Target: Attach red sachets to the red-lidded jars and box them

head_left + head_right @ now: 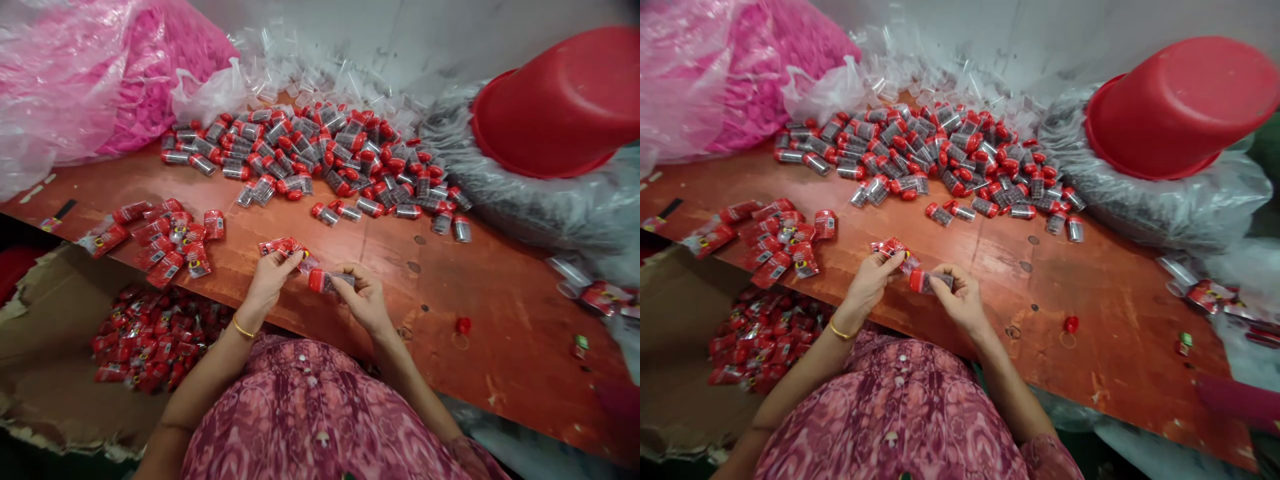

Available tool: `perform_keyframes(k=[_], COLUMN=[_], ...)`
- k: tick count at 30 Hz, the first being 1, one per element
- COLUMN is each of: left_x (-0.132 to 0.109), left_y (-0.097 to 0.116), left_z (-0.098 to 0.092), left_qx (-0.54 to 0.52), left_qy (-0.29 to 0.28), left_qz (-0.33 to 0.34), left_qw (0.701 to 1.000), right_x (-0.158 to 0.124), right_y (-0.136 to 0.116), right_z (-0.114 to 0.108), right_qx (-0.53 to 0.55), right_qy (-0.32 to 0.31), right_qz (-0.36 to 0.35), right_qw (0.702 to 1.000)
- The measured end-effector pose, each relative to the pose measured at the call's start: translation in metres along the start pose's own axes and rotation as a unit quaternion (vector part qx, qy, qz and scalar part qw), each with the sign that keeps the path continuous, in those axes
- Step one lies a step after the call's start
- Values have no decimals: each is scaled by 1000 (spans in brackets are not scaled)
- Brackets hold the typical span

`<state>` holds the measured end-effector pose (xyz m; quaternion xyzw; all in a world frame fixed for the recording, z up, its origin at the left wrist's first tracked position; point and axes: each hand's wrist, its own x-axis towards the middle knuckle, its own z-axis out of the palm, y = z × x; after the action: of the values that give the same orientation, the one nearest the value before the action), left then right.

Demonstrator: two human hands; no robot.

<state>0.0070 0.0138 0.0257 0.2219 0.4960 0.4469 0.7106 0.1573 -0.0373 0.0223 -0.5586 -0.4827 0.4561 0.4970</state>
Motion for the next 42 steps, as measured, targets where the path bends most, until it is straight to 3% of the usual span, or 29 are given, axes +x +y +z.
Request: perform_keyframes(k=[8, 15, 19, 21, 25, 31, 35, 40, 42], left_x=[-4, -6, -4, -3, 0, -1, -2, -4, -3], left_y=[3, -11, -16, -15, -15, -17, -13, -19, -15], left_z=[-2, 10, 12, 10, 4, 1, -3, -12, -22], left_qx=[19, -2, -8, -37, -90, -25, -38, -21, 23], left_qy=[-32, -16, -24, -8, 11, -77, -59, -94, -84], left_qz=[-50, -3, 11, 22, 16, 26, 24, -23, -7], left_qw=[998, 1000, 1000, 999, 996, 996, 997, 995, 996], right_x=[1, 3, 8, 9, 7, 10, 19, 32, 42], right_y=[4, 12, 15, 17, 23, 23, 22, 29, 32], right_z=[3, 15, 27, 30, 32, 30, 27, 35, 35], right_qx=[-3, 48, 36, 30, 58, 116, 135, 41, -31], right_qy=[16, 43, 75, 57, -42, -67, -116, -18, -27], right_qz=[-3, 40, 20, 15, 44, 68, 92, 21, -28], right_qw=[1000, 997, 996, 998, 996, 989, 980, 999, 999])
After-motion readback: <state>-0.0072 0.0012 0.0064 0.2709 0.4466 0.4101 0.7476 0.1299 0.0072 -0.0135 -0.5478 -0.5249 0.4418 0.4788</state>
